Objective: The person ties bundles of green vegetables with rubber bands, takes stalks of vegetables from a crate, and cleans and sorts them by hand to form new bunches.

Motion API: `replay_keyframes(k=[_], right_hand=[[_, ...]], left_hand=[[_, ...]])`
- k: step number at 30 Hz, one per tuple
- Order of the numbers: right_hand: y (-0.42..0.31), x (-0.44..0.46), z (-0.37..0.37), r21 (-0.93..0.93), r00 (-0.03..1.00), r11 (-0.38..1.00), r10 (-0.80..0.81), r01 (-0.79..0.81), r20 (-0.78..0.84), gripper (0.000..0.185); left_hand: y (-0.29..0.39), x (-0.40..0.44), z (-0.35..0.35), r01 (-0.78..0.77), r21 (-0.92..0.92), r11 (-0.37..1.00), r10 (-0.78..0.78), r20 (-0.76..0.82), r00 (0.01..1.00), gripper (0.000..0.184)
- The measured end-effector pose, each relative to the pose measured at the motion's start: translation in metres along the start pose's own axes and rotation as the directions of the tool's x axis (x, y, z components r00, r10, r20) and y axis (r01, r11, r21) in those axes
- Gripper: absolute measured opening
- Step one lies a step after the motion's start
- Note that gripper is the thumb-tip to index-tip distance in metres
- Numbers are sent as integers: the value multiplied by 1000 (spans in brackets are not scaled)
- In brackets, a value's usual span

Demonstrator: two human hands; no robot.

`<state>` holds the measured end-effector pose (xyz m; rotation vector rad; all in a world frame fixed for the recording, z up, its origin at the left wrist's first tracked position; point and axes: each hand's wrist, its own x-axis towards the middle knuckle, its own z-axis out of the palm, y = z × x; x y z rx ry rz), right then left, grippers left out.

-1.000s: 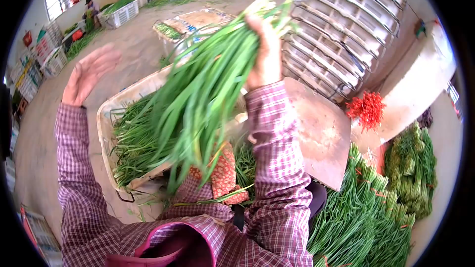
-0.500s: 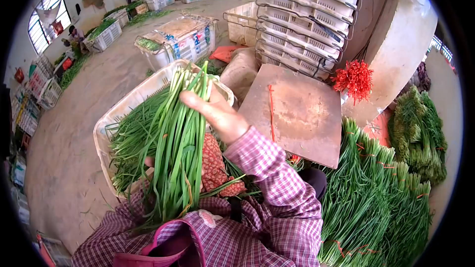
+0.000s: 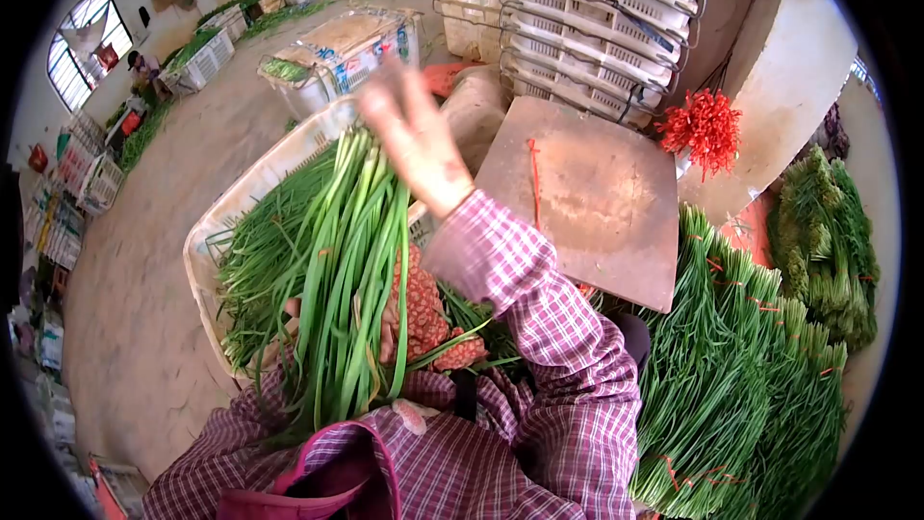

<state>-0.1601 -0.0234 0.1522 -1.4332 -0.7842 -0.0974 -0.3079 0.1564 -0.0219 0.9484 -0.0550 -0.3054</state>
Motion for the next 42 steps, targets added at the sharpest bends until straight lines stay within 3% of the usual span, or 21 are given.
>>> replay_keyframes(k=[1,3,4,6,8,10,11,12,13,15,16,21,23,24,28,32,34,35,37,38,42], right_hand=[[14,1,-10,47,990,998,38,-32,-135,96],[33,-12,-18,377,944,925,160,-42,-288,101],[43,-25,-18,379,945,925,161,-43,-285,101],[56,-65,-12,513,842,720,540,-468,10,108],[46,-89,5,435,817,703,554,-562,160,111],[55,-103,16,449,903,785,396,-427,167,115],[41,-103,24,434,929,821,340,-370,148,118],[33,-102,29,485,932,802,350,-348,92,111],[38,-104,36,545,940,782,341,-303,35,99],[46,-108,48,614,921,741,386,-271,-59,86],[42,-109,51,646,898,721,422,-250,-124,74],[36,-110,41,665,879,722,426,-190,-211,63],[32,-109,36,689,865,715,414,-117,-283,53],[24,-109,34,719,857,690,420,-88,-298,53],[29,-105,38,734,887,679,339,1,-314,57],[11,-108,33,788,900,614,316,46,-299,58],[8,-111,19,692,945,722,244,-25,-220,64],[21,-112,11,480,954,877,152,-9,-260,74],[30,-118,-19,241,920,971,87,8,-381,75],[23,-121,-34,143,897,990,73,-11,-437,74],[-14,-128,-49,-25,834,996,-89,90,-544,37]], left_hand=[[1,-1,-3,7,8,1000,-7,-4,1000,87],[3,-4,-19,11,30,999,-11,-5,1000,86],[5,-5,-30,11,39,999,-11,-5,1000,86],[5,-6,-54,4,67,998,-4,-2,1000,85],[6,-2,-72,0,118,993,-3,22,1000,84],[16,6,-67,9,198,980,-20,53,998,84],[42,3,-9,0,362,932,41,-105,994,82],[52,11,11,60,408,911,-48,-40,998,81],[59,13,41,5,470,883,-1,-8,1000,85],[49,8,57,-78,254,964,68,48,997,90],[55,9,80,-8,424,906,30,-47,998,98],[55,7,84,-32,543,839,58,-29,998,106],[46,-5,54,34,390,920,1,-87,996,114],[39,-10,35,73,441,895,-51,-63,997,121],[23,-20,65,-49,469,882,32,44,999,104],[34,-19,113,70,405,912,-28,-109,994,75],[41,-20,118,175,325,929,-119,-186,975,64],[47,-20,108,207,414,886,-115,-236,965,64],[58,-26,108,138,381,914,-25,-288,957,64],[66,-27,115,58,503,862,73,-236,969,63],[80,-37,114,80,655,752,114,-248,962,54]])
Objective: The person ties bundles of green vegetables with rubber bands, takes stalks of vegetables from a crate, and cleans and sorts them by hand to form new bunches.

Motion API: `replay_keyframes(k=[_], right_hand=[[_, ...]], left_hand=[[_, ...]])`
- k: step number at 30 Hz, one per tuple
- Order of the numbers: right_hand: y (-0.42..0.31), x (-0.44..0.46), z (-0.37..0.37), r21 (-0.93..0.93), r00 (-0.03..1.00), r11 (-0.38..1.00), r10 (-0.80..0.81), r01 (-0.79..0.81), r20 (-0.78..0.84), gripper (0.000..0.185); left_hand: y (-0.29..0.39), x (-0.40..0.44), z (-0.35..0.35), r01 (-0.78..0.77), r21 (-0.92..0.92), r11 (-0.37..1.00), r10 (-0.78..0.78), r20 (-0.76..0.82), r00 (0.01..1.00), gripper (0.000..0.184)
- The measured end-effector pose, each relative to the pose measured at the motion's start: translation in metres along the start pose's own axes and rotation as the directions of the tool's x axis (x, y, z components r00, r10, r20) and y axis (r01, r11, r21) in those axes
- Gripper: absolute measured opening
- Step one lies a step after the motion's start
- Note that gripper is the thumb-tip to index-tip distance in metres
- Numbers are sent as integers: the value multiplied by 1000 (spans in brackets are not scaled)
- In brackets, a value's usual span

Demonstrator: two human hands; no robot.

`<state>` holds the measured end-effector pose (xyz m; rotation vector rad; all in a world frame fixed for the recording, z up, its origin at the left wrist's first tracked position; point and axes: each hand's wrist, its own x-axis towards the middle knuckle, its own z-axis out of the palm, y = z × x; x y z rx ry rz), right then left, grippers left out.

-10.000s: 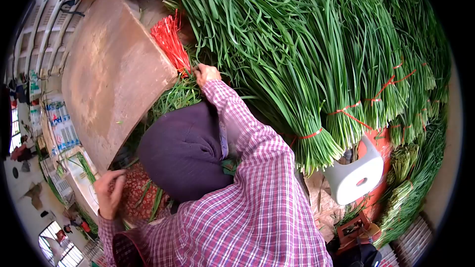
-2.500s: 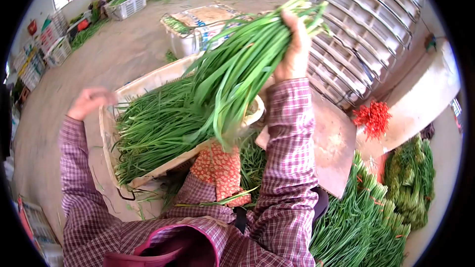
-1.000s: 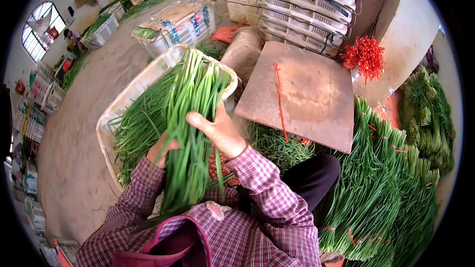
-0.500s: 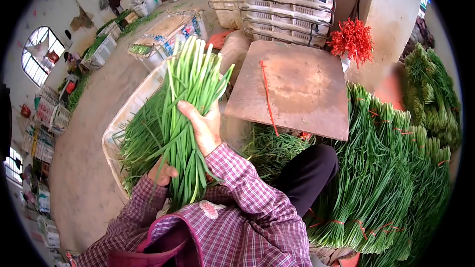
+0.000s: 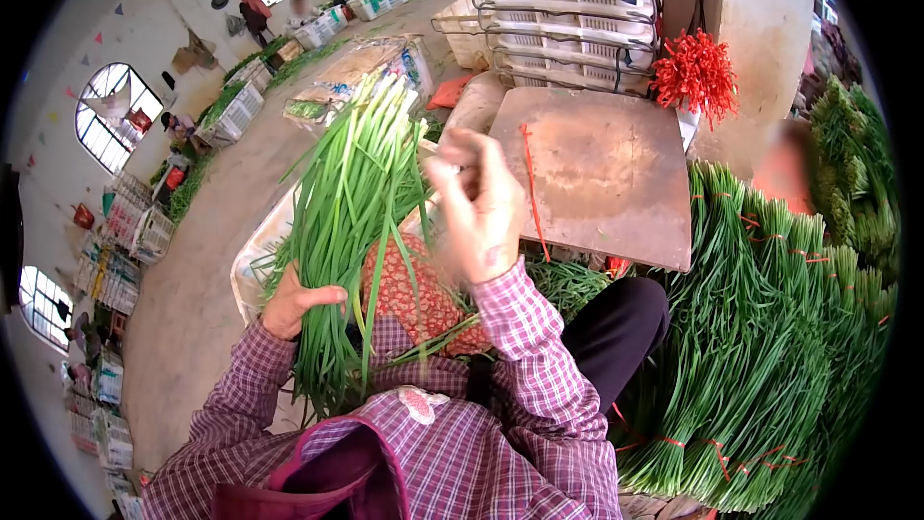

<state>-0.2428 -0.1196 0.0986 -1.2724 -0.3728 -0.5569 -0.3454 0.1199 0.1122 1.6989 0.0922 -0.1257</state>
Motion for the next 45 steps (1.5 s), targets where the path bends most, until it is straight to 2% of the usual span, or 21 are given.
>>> replay_keyframes(k=[3,7,8,9,12,13,15,19,21,23,24,28,31,33,34,35,37,39,43,44,45], right_hand=[[-6,-4,16,-336,972,918,-157,210,176,24],[30,4,29,-391,924,838,-359,380,129,15],[32,5,25,-516,946,793,-280,323,162,13],[40,8,20,-572,967,782,-169,248,189,12],[72,31,-20,-704,917,610,-369,364,154,10],[79,34,-36,-717,983,679,-178,155,43,10],[89,33,-63,-829,992,555,47,71,116,16],[54,16,-27,-772,924,515,-128,372,360,32],[51,11,-3,-709,876,532,-152,462,457,38],[67,5,9,-714,838,461,-138,526,528,48],[73,3,13,-723,835,446,-120,528,536,47],[87,-4,11,-595,810,616,-122,515,574,25],[92,-7,2,-635,845,663,7,396,534,17],[101,-7,-3,-544,928,798,-47,257,369,8],[113,-5,-7,-529,948,822,-39,209,315,7],[106,1,-15,-616,962,758,-53,213,267,6],[117,11,-40,-573,990,815,-12,90,138,4],[111,21,-65,-623,995,775,-85,104,62,2],[109,39,-135,-703,979,694,16,-157,-202,9],[97,42,-146,-834,966,491,180,-253,-187,18],[93,37,-145,-834,965,489,180,-255,-190,18]], left_hand=[[4,1,3,-72,73,995,74,-25,997,51],[-15,16,-24,-184,309,933,202,-27,979,53],[-21,22,-34,-252,447,858,290,-17,957,57],[-24,27,-40,-246,438,865,281,-15,960,57],[-43,39,-63,-248,603,758,354,-62,933,67],[-47,39,-65,-234,595,769,340,-71,938,67],[-53,42,-63,-193,685,702,374,-125,919,66],[-78,53,-54,-195,760,620,416,-107,903,69],[-82,55,-46,-210,772,599,413,-74,908,71],[-83,55,-37,-193,771,607,386,-73,920,72],[-87,56,-37,-202,779,594,394,-62,917,74],[-86,57,-26,-139,822,552,358,-84,930,76],[-95,61,-23,-184,807,561,413,-81,907,77],[-100,63,-23,-189,787,587,421,-97,902,78],[-99,63,-22,-177,769,615,397,-108,911,79],[-101,63,-24,-179,767,616,395,-104,913,79],[-107,64,-28,-208,777,594,432,-90,898,79],[-108,64,-28,-219,770,600,436,-85,896,78],[-110,65,-28,-218,758,615,429,-89,899,77],[-109,65,-28,-228,748,623,433,-88,897,77],[-110,64,-29,-230,748,623,433,-85,897,77]])
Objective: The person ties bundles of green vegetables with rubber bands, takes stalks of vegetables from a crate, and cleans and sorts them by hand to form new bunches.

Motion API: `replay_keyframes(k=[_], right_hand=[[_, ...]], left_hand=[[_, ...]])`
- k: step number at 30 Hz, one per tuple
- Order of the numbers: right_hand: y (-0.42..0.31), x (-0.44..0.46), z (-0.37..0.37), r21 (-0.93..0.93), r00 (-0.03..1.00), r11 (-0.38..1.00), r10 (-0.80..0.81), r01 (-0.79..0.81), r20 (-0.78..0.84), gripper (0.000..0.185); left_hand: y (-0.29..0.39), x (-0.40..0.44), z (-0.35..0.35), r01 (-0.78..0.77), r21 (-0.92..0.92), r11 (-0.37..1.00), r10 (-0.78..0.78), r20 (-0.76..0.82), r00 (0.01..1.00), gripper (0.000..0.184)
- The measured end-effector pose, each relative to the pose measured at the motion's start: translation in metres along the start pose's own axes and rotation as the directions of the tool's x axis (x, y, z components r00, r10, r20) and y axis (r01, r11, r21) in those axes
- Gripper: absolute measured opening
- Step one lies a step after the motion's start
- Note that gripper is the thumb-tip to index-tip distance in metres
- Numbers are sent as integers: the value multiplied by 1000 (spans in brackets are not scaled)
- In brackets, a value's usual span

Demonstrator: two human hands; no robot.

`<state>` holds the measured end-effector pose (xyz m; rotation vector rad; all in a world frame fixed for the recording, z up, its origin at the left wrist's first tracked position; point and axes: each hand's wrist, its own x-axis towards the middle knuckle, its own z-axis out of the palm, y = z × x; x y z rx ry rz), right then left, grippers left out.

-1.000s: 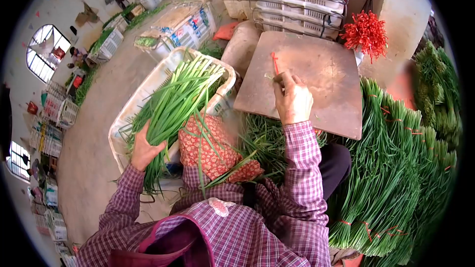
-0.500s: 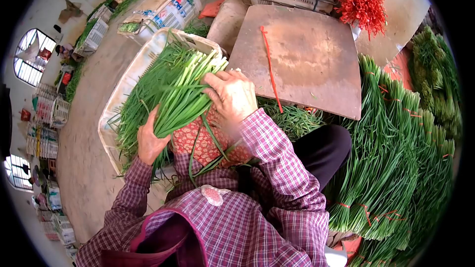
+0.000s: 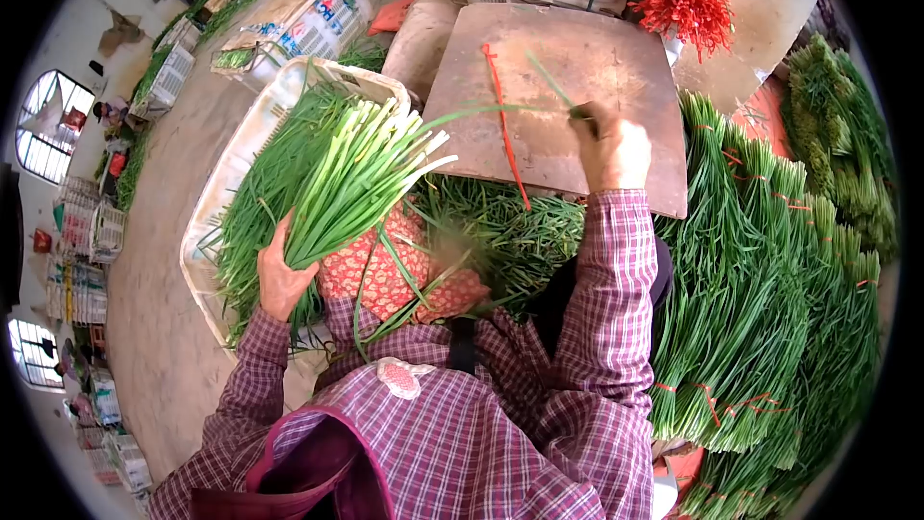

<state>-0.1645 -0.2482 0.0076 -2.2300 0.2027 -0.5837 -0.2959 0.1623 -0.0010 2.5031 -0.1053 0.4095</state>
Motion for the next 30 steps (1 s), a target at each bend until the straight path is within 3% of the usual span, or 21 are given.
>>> replay_keyframes(k=[2,4,6,8,10,16,18,21,25,26,28,30], right_hand=[[-19,-18,2,-294,911,870,-412,396,5,26],[-53,-30,11,-101,833,827,-550,553,56,32],[-79,-43,39,-10,817,821,-566,570,106,33],[-101,-50,62,10,775,776,-630,631,40,36],[-115,-53,70,58,795,793,-606,607,-26,37],[-127,-50,76,157,817,806,-577,571,-13,30],[-129,-50,76,165,801,785,-591,598,-94,25],[-134,-47,76,36,762,764,-638,645,-108,21],[-125,-33,84,46,784,786,-606,616,-133,13],[-119,-24,90,13,836,837,-544,547,-74,11],[-93,-8,85,4,840,863,-490,505,-230,8],[-77,-2,60,28,898,909,-407,417,-168,6]], left_hand=[[-1,0,1,-5,10,1000,5,7,1000,77],[-1,0,2,-14,2,1000,14,1,1000,77],[1,-1,0,-23,1,1000,23,-9,1000,77],[4,-1,-4,-44,50,998,45,-25,999,77],[11,-1,-11,-56,61,997,58,-46,997,77],[25,12,-40,-132,123,984,148,-133,980,73],[24,15,-47,-135,171,976,158,-125,980,73],[28,22,-52,-175,167,970,196,-124,973,70],[30,26,-60,-175,210,962,203,-121,972,68],[30,27,-62,-195,245,950,231,-125,965,68],[24,27,-66,-211,237,948,250,-151,956,68],[21,29,-68,-229,228,946,272,-179,946,68]])
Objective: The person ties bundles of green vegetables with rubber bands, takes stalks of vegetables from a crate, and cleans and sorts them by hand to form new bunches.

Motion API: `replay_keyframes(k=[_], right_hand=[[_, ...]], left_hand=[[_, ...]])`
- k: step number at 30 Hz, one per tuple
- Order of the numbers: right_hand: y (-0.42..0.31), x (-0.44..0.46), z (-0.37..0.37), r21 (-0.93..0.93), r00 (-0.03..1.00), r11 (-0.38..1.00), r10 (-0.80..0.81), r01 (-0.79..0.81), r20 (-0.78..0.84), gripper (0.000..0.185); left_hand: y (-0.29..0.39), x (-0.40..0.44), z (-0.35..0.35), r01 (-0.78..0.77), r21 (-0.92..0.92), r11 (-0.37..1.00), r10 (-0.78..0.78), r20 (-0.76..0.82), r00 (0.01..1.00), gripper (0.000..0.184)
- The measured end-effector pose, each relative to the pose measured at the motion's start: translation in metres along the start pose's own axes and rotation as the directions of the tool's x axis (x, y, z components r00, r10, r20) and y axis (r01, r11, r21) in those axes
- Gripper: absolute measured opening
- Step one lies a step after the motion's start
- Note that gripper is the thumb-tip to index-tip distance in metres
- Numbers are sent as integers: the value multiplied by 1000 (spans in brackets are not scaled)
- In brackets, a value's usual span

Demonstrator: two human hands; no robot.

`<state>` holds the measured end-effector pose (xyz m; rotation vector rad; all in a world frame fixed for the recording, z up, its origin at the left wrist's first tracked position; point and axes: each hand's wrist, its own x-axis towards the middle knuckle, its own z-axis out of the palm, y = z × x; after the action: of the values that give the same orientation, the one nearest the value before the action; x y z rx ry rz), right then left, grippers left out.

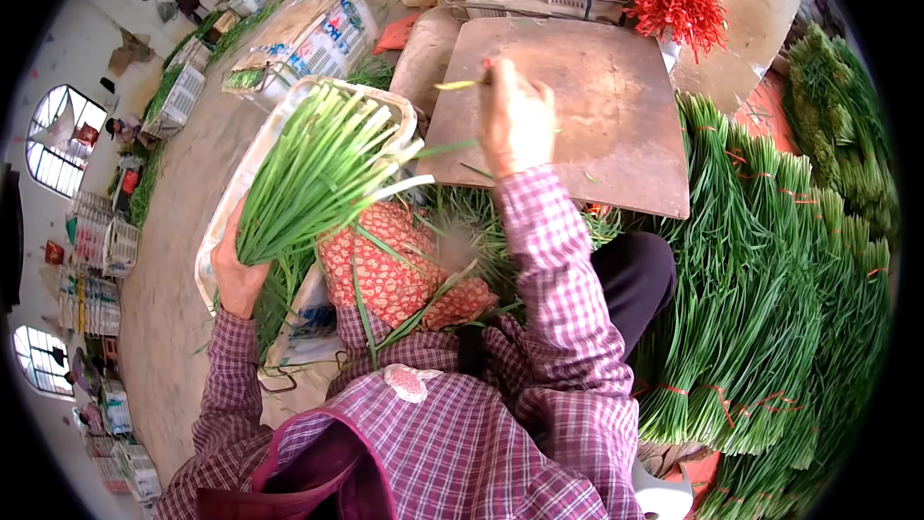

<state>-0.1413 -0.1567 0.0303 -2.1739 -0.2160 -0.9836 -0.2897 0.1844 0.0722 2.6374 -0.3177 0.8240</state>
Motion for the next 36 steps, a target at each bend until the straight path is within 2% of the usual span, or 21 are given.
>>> replay_keyframes(k=[1,2,4,6,8,10,12,16,21,23,24,26,29,30,32,33,34,36], right_hand=[[3,-1,-11,-56,996,998,43,-39,73,7],[-2,-3,-23,33,997,997,-68,67,21,6],[-24,-8,-35,-20,981,985,-170,173,97,11],[-50,-15,-33,-11,952,963,-266,271,152,15],[-66,-17,-30,74,921,944,-329,320,211,21],[-68,-17,-22,64,913,963,-267,260,309,24],[-68,-16,-21,110,890,958,-288,266,354,23],[-68,-20,-14,237,820,937,-341,257,460,22],[-64,-24,-5,323,845,915,-363,242,394,16],[-58,-28,3,208,927,941,-310,267,212,13],[-50,-25,7,174,935,950,-293,260,200,12],[-28,-20,6,56,976,980,-194,190,95,7],[-6,-18,-17,-48,985,998,-34,43,167,15],[-5,-22,-20,-49,986,998,-35,43,165,15],[-4,-27,-25,95,952,994,-82,56,293,25],[0,-36,-11,137,942,991,-37,-10,333,39],[-4,-42,-4,192,951,979,-117,62,286,49],[-40,-31,-21,339,884,940,-119,-47,452,52]], left_hand=[[-1,1,-1,16,3,1000,-16,-21,1000,69],[-1,1,-3,31,4,1000,-31,-40,999,69],[1,3,-3,49,49,998,-46,-44,998,69],[1,7,-1,-8,93,996,17,-96,995,70],[5,8,-2,1,94,996,7,-86,996,70],[8,9,-6,14,98,995,-6,-82,997,70],[11,11,-8,-36,110,993,46,-91,995,72],[11,13,-9,-34,107,994,43,-91,995,73],[8,13,-10,-45,126,991,58,-94,994,70],[8,12,-13,-1,105,994,7,-61,998,69],[6,10,-15,44,87,995,-42,-28,999,68],[-2,9,-17,33,87,996,-29,-46,999,69],[-8,8,-20,19,96,995,-10,-85,996,69],[-8,8,-20,19,107,994,-8,-106,994,69],[-8,10,-21,5,103,995,6,-113,994,69],[-7,12,-20,-6,101,995,18,-122,992,69],[-6,12,-20,-7,100,995,20,-121,992,69],[-4,13,-19,-26,115,993,42,-136,990,70]])
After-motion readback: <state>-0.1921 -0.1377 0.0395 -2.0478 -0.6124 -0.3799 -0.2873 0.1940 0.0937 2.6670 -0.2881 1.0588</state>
